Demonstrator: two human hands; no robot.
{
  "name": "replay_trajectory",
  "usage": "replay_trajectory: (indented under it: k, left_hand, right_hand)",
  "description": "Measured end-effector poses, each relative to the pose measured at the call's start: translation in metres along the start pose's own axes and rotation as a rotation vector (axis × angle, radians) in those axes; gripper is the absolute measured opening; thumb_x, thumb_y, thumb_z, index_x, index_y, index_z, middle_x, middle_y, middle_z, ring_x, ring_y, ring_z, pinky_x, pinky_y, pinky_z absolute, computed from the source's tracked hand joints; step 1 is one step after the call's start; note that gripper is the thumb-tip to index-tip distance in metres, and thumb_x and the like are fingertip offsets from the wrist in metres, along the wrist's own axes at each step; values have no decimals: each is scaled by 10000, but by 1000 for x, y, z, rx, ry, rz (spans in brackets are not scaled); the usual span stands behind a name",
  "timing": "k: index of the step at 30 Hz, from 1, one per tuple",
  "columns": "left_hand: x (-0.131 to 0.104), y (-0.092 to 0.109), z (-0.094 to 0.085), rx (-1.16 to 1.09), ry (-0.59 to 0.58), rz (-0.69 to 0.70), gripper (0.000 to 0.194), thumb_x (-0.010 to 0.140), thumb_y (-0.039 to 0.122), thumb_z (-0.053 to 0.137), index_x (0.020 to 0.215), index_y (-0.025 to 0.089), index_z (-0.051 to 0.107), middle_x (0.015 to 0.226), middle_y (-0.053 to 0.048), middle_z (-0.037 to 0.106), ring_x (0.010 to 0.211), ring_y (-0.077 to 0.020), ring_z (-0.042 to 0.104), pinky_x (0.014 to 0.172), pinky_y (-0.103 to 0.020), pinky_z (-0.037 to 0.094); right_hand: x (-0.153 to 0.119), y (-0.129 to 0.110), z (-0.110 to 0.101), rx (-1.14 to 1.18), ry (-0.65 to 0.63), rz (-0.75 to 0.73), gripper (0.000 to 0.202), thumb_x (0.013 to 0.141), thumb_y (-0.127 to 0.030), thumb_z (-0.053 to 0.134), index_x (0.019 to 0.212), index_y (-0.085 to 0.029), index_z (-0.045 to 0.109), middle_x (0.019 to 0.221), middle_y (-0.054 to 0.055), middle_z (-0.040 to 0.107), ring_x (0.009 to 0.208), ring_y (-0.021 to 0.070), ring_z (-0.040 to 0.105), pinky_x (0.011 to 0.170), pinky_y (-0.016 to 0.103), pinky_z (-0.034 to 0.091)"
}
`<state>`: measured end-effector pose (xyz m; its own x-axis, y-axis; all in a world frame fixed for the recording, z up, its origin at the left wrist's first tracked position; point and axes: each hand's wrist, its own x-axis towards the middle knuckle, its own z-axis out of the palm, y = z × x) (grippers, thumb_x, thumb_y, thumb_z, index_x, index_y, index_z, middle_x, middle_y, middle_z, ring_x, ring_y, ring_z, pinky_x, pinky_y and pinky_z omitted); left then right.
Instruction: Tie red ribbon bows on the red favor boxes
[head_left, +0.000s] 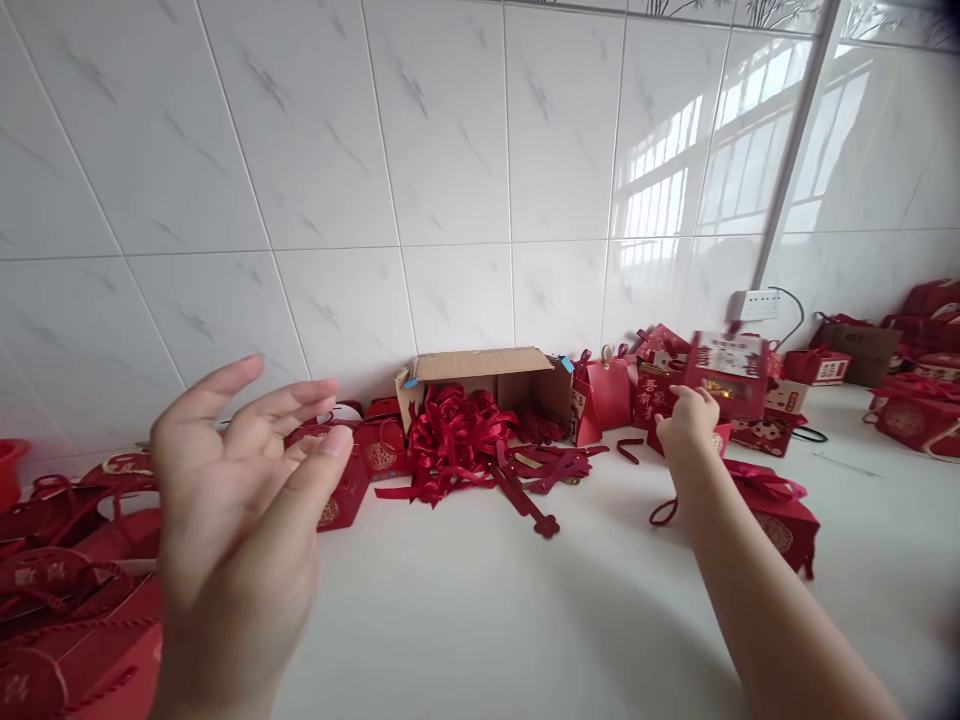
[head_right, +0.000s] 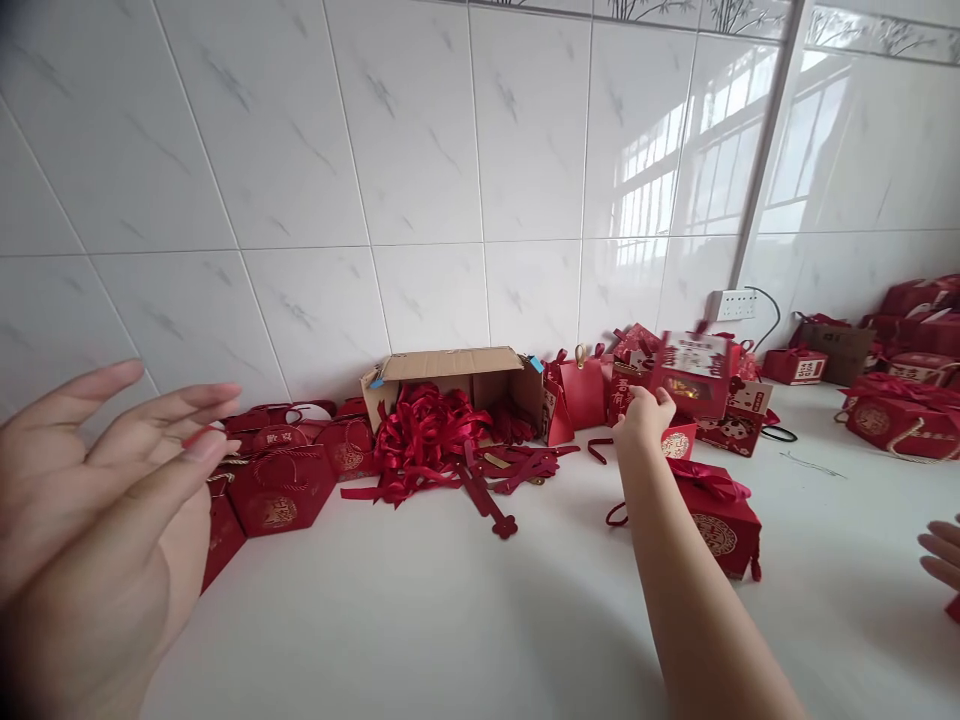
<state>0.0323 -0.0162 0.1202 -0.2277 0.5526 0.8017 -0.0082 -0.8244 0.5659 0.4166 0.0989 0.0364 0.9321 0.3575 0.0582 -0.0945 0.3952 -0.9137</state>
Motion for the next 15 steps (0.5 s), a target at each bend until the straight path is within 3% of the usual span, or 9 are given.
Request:
replay_trajectory:
  k: [5,10,15]
  left_hand:
    - [2,-2,-1,-14,12,27,590,690,46,661,1196,303,500,981,-25,628,1152,-218,538,976,-386,407]
    - [3,-3,0,-7,19,33,607,681,38,653,1201,306,490,981,-21,626,1151,-215,535,993,-404,393]
    - [3,-2,-1,-15,28,36,606,677,18,626,1201,292,495,979,-24,629,1124,-206,549,1036,-430,363]
  right_hand:
    - [8,10,-5,10,98,170,664,771,-196,501,1368,-260,219,1252,88,437,912,169,547,606,283,509]
    - [9,10,-4,-1,88,134,772,755,-254,508,1419,-331,122,1283,58,433,909,161,563,621,285,526]
    - [3,9,-3,-8,52,65,797,759,-251,506,1436,-335,95,1316,65,400,935,160,550,657,287,534]
